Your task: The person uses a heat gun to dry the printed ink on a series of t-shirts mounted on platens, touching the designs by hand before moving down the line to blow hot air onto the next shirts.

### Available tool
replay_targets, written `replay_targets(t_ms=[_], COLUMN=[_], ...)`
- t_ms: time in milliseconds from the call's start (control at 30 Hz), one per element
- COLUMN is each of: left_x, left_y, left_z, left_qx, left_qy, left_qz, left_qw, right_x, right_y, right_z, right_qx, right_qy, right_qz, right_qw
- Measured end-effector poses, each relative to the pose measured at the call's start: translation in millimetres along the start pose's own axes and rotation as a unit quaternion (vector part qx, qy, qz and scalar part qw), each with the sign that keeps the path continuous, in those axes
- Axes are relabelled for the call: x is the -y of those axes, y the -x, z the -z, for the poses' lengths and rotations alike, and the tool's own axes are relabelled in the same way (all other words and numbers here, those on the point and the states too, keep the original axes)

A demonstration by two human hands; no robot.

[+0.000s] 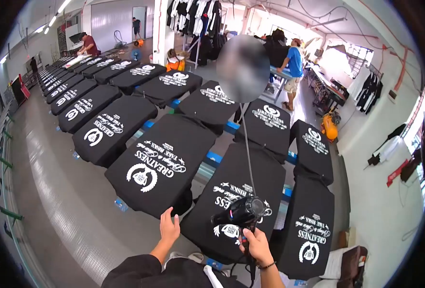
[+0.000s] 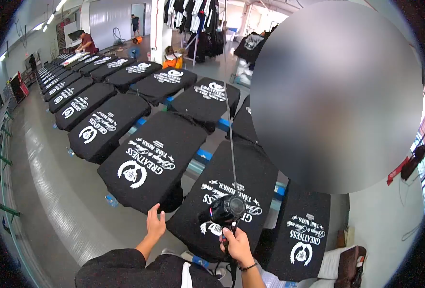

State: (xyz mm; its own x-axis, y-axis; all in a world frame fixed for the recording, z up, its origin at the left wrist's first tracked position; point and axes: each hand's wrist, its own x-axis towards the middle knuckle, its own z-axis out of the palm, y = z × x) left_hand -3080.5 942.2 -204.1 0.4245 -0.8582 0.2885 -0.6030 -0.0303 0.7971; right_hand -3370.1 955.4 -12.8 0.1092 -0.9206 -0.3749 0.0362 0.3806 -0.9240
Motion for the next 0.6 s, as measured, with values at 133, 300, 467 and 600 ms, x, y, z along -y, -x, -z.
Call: replay_targets(t_ms=[133, 300, 467, 600], left_x=[-3.0, 0.4, -4.7, -14.3], left_y=[1.2, 1.2, 0.3, -3.6], left_z=[-0.3, -11.7, -25.6, -34.6], left_qx=[0.011, 0.037, 0.077, 0.105], left_qy=[0.006, 0.014, 0.023, 0.026], left_qz=[-0.033, -0.030, -0.033, -0.023], left_qw=[0.999, 0.999, 0.996, 0.994], right_x=[-4.0, -6.9, 1.4, -3.8], right_y=[23.1, 68.7, 94.5, 86.9], right_z=[19.2, 39.8, 54.9, 66.6], right_qx=[0.031, -0.038, -0.092, -0.139], right_qy=[0.016, 0.075, 0.035, 0.055], right_qz=[-0.005, -0.003, -0.030, -0.006], right_qw=[0.999, 0.996, 0.995, 0.989])
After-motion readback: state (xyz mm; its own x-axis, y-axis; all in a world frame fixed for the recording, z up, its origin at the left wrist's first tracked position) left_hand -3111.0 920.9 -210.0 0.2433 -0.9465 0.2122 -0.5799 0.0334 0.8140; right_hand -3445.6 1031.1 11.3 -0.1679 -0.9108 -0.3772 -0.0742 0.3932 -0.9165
